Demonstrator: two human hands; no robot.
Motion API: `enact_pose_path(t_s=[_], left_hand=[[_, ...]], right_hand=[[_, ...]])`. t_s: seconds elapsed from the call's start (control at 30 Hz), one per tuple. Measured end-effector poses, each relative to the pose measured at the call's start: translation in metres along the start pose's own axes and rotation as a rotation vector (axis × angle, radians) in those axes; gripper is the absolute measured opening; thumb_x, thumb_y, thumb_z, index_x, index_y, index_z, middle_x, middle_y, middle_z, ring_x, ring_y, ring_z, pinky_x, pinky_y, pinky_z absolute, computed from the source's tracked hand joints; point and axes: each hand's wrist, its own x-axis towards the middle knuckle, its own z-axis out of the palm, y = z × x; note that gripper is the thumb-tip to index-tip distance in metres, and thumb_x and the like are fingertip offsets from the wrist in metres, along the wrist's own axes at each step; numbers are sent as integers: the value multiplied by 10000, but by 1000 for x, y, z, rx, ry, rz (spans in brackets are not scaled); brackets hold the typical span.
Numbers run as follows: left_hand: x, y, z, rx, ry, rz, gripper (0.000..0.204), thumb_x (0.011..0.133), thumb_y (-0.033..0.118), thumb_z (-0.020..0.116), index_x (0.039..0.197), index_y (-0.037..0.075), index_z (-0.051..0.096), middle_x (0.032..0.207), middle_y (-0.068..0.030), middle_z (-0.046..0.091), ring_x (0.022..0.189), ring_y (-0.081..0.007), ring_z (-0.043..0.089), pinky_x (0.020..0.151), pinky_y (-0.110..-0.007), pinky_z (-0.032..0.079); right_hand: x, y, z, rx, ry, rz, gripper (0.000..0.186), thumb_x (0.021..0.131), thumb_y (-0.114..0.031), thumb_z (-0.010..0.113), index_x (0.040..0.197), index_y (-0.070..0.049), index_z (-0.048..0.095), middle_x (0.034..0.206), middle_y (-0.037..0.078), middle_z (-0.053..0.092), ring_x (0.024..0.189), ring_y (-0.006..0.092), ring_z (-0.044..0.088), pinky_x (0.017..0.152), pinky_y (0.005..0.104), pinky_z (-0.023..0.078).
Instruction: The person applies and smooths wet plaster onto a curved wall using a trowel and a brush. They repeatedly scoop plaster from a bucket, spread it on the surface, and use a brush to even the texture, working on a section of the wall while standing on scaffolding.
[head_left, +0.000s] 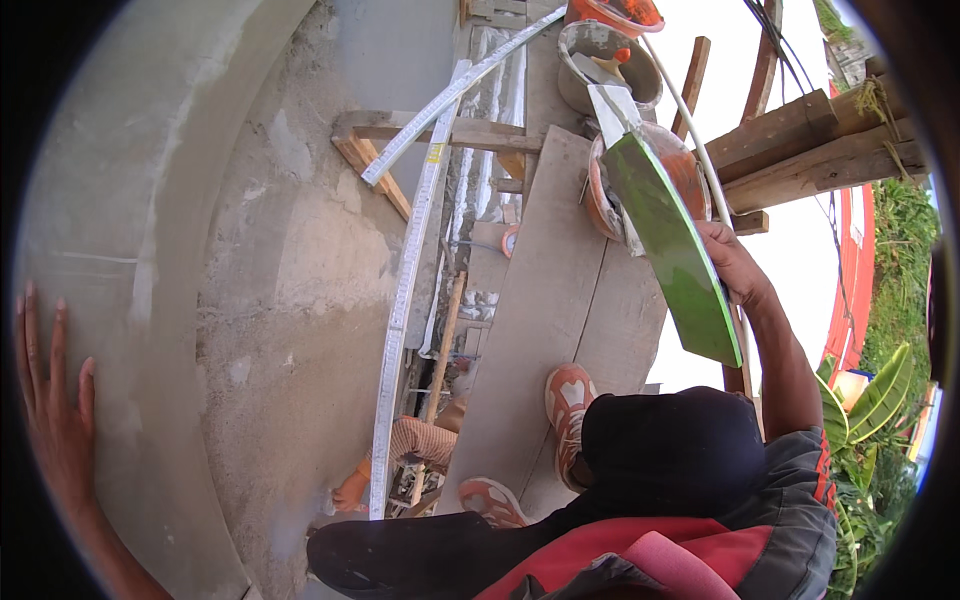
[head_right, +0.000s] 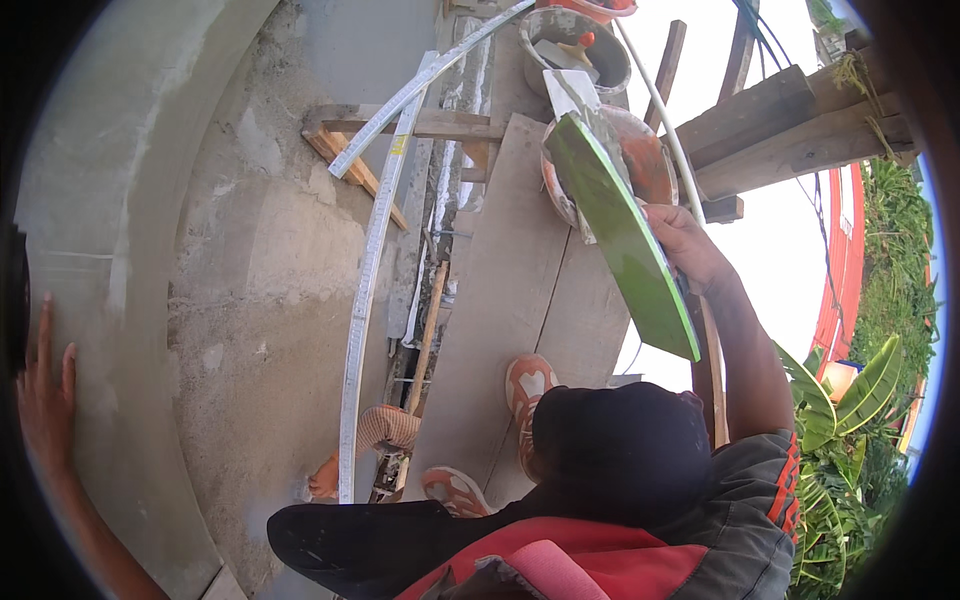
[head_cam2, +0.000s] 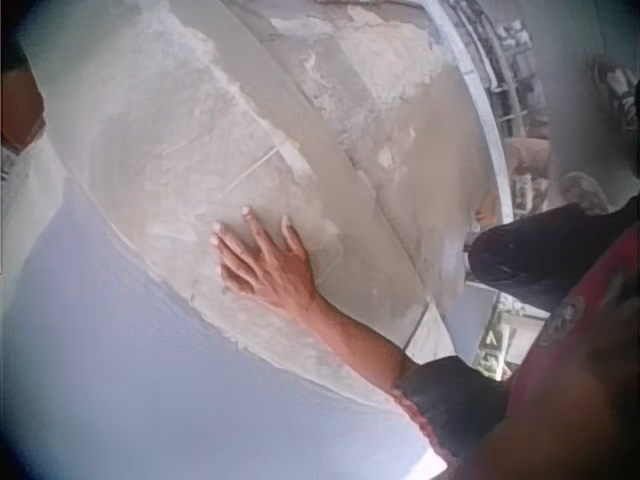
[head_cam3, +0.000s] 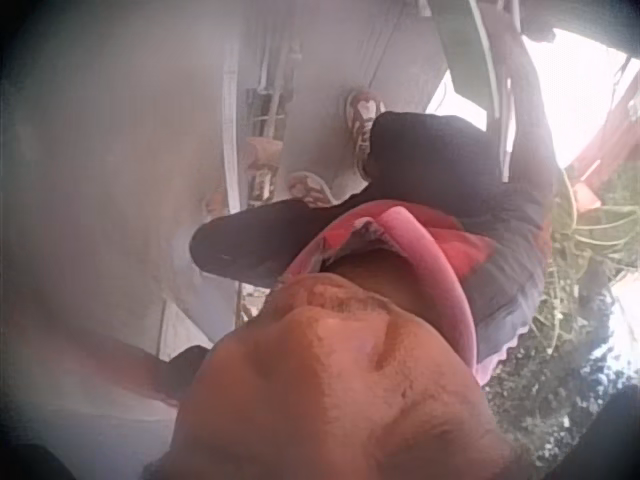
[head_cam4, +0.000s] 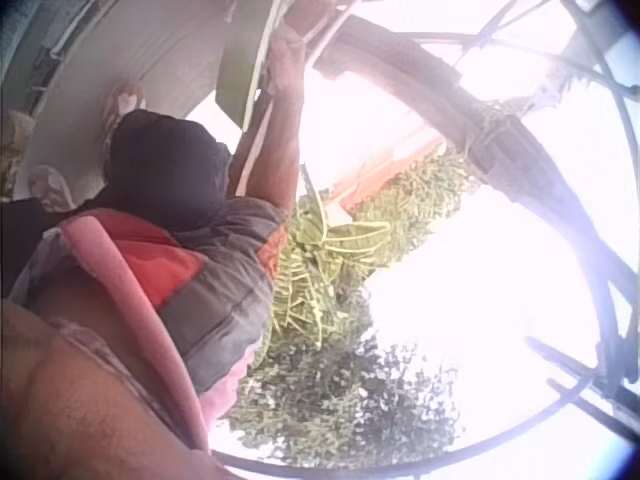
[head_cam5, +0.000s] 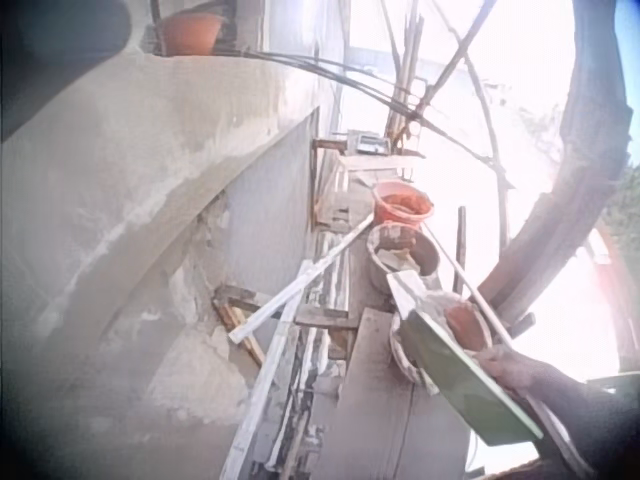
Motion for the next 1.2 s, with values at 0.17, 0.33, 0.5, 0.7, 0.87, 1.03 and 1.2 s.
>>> enact_pose_path(t_s=[0.17,0.33,0.5,0.7,0.87,1.03,1.2], left_hand=[[36,4,-17,-46,16,51,628,1026,394,705,1624,328,526,1771,36,360,1652,-168,272,1396,-427,204],[71,-9,-36,12,-5,86,616,1007,478,725,1592,392,553,1762,74,371,1633,-134,305,1398,-409,191],[88,3,-15,226,-72,161,676,1027,673,589,1642,410,490,1765,69,367,1634,-150,311,1386,-423,192],[91,19,5,300,23,255,803,1030,808,448,1682,339,459,1782,-32,351,1648,-232,308,1340,-466,225],[96,10,2,441,-33,348,856,1085,775,359,1686,172,451,1769,-163,344,1641,-329,314,1307,-526,258],[95,-1,4,530,-38,413,862,1113,739,286,1671,104,453,1766,-206,326,1628,-347,336,1280,-558,299],[92,-4,1,599,-58,419,856,1119,724,257,1685,102,413,1766,-227,314,1626,-375,336,1263,-559,317]], right_hand=[[51,-119,134,117,-209,-76,478,1167,-364,466,1460,-17,614,1290,158,756,1015,161,807,830,315,696],[117,-150,300,231,-507,-260,561,1151,-441,480,1371,47,647,1139,156,768,929,155,787,840,313,646],[154,-66,427,752,-522,-272,526,1154,-462,541,1295,24,685,1075,89,766,890,99,730,804,283,599],[135,66,570,1022,-608,72,428,1159,-429,577,1086,-37,731,851,-33,663,741,36,566,649,262,470],[102,85,622,989,-800,192,520,1140,-503,593,924,-47,721,750,-15,586,725,63,516,634,299,424],[112,77,639,970,-859,122,606,1106,-584,609,927,-24,756,759,55,632,767,130,589,694,350,469],[122,67,647,1045,-901,155,591,1097,-587,621,1009,-30,799,760,79,676,764,136,626,696,350,487]])
